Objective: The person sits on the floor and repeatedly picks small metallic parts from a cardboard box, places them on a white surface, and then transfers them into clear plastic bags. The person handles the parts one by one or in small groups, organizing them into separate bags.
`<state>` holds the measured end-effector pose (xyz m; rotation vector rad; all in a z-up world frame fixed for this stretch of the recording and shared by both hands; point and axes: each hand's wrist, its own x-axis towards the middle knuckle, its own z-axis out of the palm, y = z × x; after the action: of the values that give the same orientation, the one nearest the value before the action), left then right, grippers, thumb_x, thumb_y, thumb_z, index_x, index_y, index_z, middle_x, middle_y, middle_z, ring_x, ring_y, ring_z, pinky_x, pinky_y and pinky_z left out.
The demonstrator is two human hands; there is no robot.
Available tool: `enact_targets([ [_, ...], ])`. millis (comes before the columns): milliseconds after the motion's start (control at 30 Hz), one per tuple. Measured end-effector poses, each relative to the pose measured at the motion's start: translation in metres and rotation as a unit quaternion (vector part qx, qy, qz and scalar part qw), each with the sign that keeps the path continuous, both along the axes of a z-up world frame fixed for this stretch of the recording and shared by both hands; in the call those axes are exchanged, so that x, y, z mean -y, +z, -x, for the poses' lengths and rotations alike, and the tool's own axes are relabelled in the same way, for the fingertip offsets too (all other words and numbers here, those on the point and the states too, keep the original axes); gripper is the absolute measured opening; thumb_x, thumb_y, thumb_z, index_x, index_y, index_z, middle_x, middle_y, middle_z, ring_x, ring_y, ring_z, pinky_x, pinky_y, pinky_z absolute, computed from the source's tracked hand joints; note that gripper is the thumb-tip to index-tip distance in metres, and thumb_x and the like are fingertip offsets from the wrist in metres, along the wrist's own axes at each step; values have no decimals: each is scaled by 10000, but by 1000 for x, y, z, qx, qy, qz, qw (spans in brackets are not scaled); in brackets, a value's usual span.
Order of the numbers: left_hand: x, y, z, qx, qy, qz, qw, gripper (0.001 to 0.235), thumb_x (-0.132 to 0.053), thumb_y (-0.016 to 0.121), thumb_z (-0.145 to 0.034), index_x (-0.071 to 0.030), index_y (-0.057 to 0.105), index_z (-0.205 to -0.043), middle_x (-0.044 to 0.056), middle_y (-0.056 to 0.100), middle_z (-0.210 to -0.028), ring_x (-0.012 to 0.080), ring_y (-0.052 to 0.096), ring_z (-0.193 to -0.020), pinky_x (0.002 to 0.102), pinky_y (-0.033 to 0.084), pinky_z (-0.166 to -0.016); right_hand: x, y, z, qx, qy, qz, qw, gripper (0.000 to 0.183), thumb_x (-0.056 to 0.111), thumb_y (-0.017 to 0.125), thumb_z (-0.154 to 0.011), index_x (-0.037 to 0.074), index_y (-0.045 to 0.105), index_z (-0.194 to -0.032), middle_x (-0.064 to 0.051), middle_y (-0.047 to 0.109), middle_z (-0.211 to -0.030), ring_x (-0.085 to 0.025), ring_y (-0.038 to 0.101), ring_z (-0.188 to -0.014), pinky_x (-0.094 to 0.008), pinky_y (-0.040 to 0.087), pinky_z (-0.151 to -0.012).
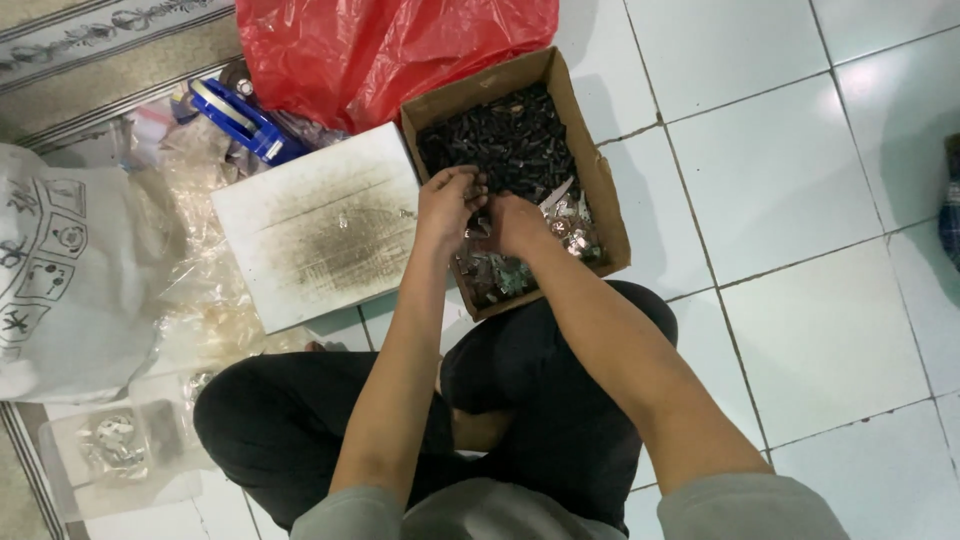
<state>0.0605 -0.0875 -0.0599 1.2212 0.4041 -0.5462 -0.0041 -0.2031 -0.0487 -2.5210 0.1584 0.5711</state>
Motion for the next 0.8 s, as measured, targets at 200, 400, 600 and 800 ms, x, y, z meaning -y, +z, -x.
enact_targets([
  [200, -13, 19, 11, -4, -2, 11, 1000, 231, -47, 596, -952, 88, 689, -1115, 208, 684, -955, 258, 684, -864, 398, 642, -813, -10, -99, 1, 57, 79, 105, 990, 305, 101, 595, -920, -70, 750, -1119, -277, 707, -1188, -426, 735, -984, -463, 626, -809],
  [400, -26, 1, 11, 4, -16, 11, 1000, 253, -50, 580, -977, 103, 671, -1157, 223, 678, -986, 249, 692, -873, 384, 652, -804, -14, -17, 11, -31, -47, -38, 998, 255, 89, 557, -917, -49, 747, -1015, -299, 736, -1088, -448, 719, -1048, -521, 606, -868],
  [600, -26, 14, 19, 2, -10, 0, 1000, 238, -48, 593, -957, 98, 681, -1123, 216, 676, -977, 256, 696, -880, 380, 654, -807, 43, -95, -15, -131, -120, -96, 979, 614, 125, 713, -825, -35, 604, -1409, -271, 617, -1393, -410, 618, -1265, -515, 536, -1060],
  [800, -12, 9, 21, -20, -74, -98, 992, 522, -284, 654, -1004, 112, 594, -1340, 356, 605, -1300, 408, 659, -1185, 545, 602, -936, 27, 47, -3, -57, -251, -395, 882, 321, 118, 791, -862, -29, 742, -1143, -221, 754, -1028, -203, 728, -731, -245, 588, -578],
])
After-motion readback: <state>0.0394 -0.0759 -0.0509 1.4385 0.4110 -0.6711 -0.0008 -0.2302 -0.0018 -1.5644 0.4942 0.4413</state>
